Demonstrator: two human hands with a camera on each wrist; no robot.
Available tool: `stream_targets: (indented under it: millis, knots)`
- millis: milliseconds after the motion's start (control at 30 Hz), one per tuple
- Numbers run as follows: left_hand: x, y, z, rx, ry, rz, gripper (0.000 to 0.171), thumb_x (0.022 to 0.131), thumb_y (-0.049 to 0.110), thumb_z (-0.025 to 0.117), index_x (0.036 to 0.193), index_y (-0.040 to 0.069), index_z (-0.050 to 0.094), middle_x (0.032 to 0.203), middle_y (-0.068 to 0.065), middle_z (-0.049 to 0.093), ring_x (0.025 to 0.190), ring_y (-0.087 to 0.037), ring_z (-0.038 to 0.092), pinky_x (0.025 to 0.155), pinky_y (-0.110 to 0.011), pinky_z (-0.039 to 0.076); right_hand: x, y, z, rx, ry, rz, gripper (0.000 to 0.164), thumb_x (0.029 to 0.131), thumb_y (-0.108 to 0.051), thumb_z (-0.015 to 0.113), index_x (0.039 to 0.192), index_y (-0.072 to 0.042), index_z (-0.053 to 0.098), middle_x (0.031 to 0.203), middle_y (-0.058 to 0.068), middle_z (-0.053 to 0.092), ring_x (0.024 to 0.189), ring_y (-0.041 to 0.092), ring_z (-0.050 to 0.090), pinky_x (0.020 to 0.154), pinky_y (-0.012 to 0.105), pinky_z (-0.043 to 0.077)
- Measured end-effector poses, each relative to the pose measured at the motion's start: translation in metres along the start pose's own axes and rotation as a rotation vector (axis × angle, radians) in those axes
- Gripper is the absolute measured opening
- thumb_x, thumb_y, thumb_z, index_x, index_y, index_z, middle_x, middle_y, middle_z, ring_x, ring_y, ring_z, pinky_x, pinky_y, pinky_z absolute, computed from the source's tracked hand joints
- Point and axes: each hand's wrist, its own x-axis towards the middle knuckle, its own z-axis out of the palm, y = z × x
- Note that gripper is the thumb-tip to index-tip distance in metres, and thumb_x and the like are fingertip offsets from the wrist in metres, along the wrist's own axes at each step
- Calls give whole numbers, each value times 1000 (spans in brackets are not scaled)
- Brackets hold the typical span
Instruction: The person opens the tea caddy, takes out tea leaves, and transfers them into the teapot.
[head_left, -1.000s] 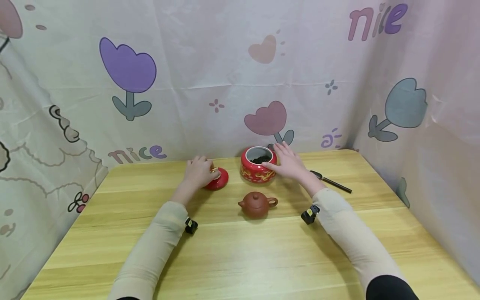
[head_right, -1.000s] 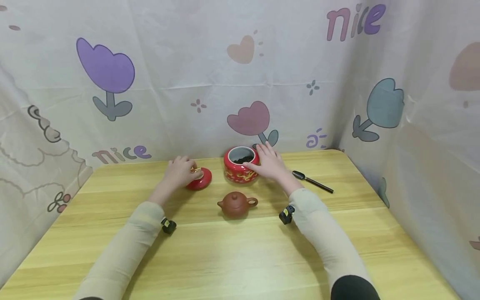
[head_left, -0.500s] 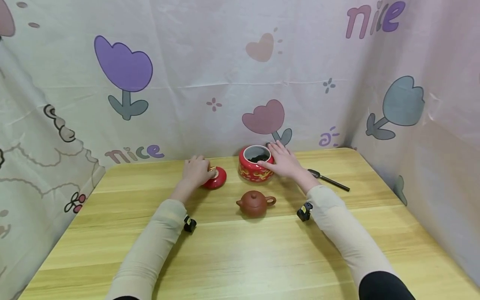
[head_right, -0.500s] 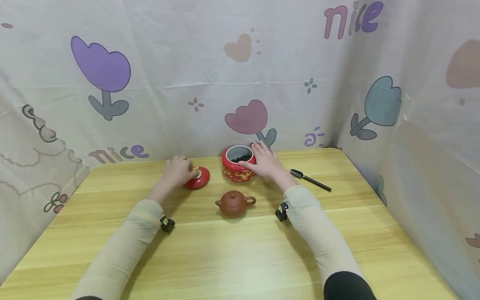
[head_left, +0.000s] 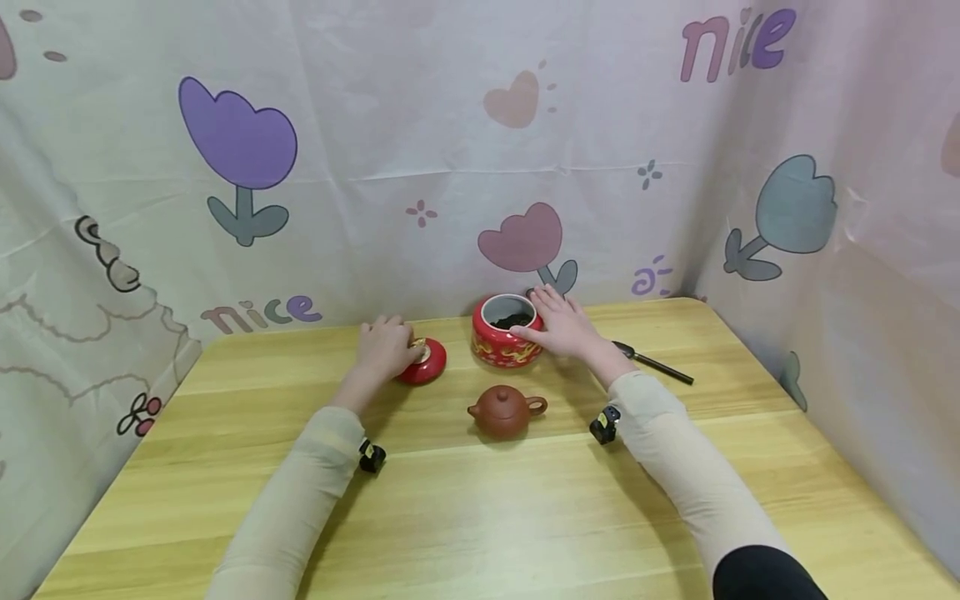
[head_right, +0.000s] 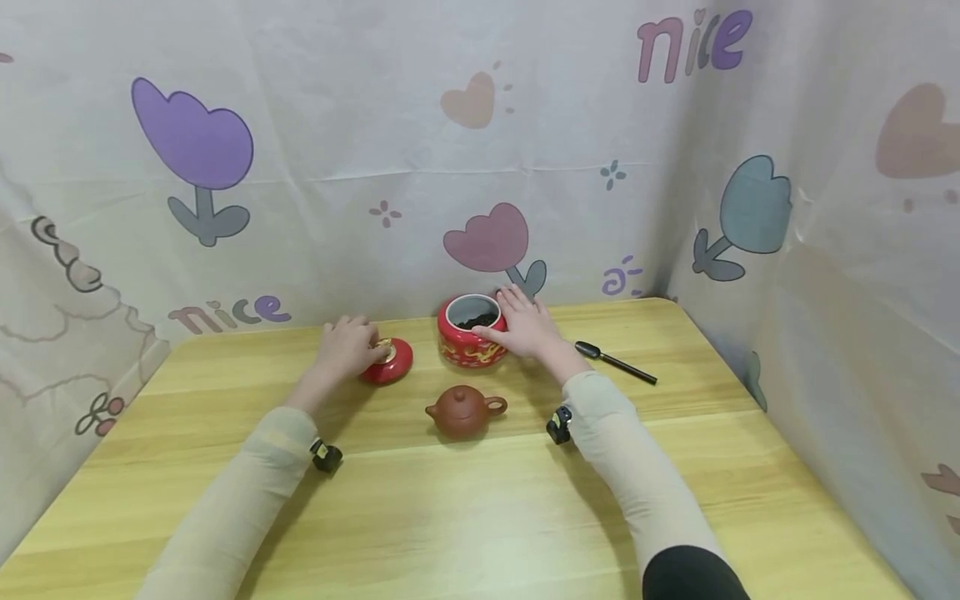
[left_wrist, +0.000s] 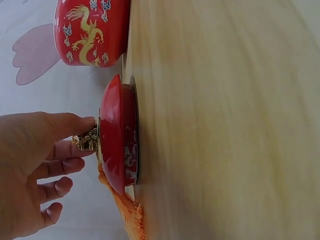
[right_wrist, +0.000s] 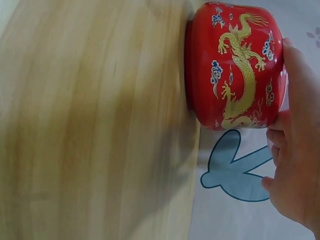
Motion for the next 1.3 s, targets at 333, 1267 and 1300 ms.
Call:
stream_targets:
  millis: [333,1267,1300]
  knots:
    - [-1,1,-6,17,42,15,31,89,41,67,80,12,65,94,-6,60,96,-30,50,83,-47,36,-2,-3,-2,25,-6,4,97,88,-77,39,156,-9,22,164,10,17,154,28,7,122,56,9]
    - [15,30,-61,-4,137,66,29,91,41,61,84,13,63,94,-4,58,94,-27,48,83,-45,36,-1,-5,-2,54,-13,21,91,90,-70,46,154,-8,26,163,10,22,154,27,10,122,56,11]
    - [16,32,-62,-5,135,64,29,91,41,60,84,13,64,95,-4,58,94,-27,48,83,-46,36,-1,-5,-2,52,-12,18,91,90,-70,46,154,-8,26,163,10,22,154,27,10,122,56,12]
